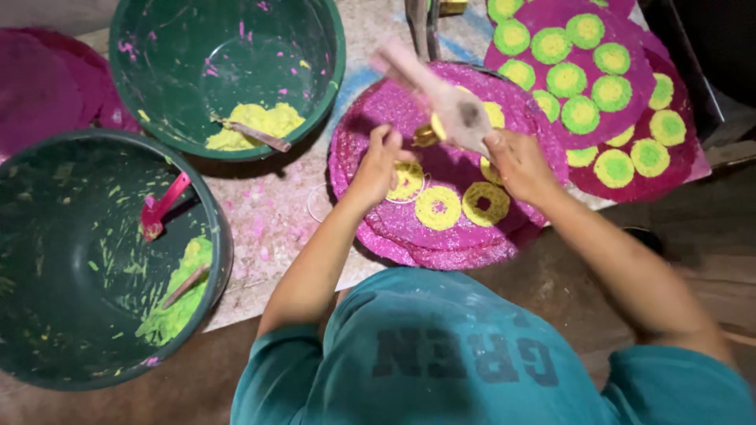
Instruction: The person uses a wooden press to scoop green and yellow dough from bowls and form circular shapes on a pink tray. They repeatedly fill the press, press the dough, and release the formed circles onto the tray, alternating between colors.
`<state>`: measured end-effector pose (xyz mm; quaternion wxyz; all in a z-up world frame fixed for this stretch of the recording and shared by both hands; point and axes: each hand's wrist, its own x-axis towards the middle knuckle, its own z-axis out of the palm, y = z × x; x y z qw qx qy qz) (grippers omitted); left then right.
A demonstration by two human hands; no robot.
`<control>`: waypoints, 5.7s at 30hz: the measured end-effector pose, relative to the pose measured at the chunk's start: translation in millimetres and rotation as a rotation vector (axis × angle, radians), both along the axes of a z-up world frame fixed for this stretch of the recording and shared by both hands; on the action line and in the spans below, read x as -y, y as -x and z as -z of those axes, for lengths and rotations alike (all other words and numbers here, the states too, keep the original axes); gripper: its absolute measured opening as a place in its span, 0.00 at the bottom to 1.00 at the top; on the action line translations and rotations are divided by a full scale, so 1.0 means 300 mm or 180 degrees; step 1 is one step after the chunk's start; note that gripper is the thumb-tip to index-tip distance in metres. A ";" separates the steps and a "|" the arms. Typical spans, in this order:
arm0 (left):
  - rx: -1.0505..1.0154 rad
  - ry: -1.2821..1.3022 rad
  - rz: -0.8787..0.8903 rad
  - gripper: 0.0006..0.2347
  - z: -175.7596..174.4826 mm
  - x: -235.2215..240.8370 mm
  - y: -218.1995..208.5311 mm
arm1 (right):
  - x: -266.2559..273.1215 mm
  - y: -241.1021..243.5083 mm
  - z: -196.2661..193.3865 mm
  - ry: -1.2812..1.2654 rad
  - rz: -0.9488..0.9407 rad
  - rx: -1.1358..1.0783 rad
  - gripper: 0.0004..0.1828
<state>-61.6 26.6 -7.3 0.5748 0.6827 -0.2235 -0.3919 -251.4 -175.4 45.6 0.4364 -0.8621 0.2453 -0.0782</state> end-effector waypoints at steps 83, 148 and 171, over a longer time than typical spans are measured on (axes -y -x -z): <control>0.3264 0.2074 -0.0465 0.16 -0.459 -0.049 0.033 | -0.318 0.316 -0.022 -0.5592 -0.0097 0.2034 0.40; -0.0586 0.0455 0.1633 0.13 -0.238 -0.254 0.061 | -0.272 0.134 -0.609 0.3816 -0.1242 0.1717 0.31; -0.0134 0.1074 -0.1005 0.08 -0.109 -0.237 -0.161 | -0.250 -0.178 0.094 0.1977 -0.0625 -0.0729 0.34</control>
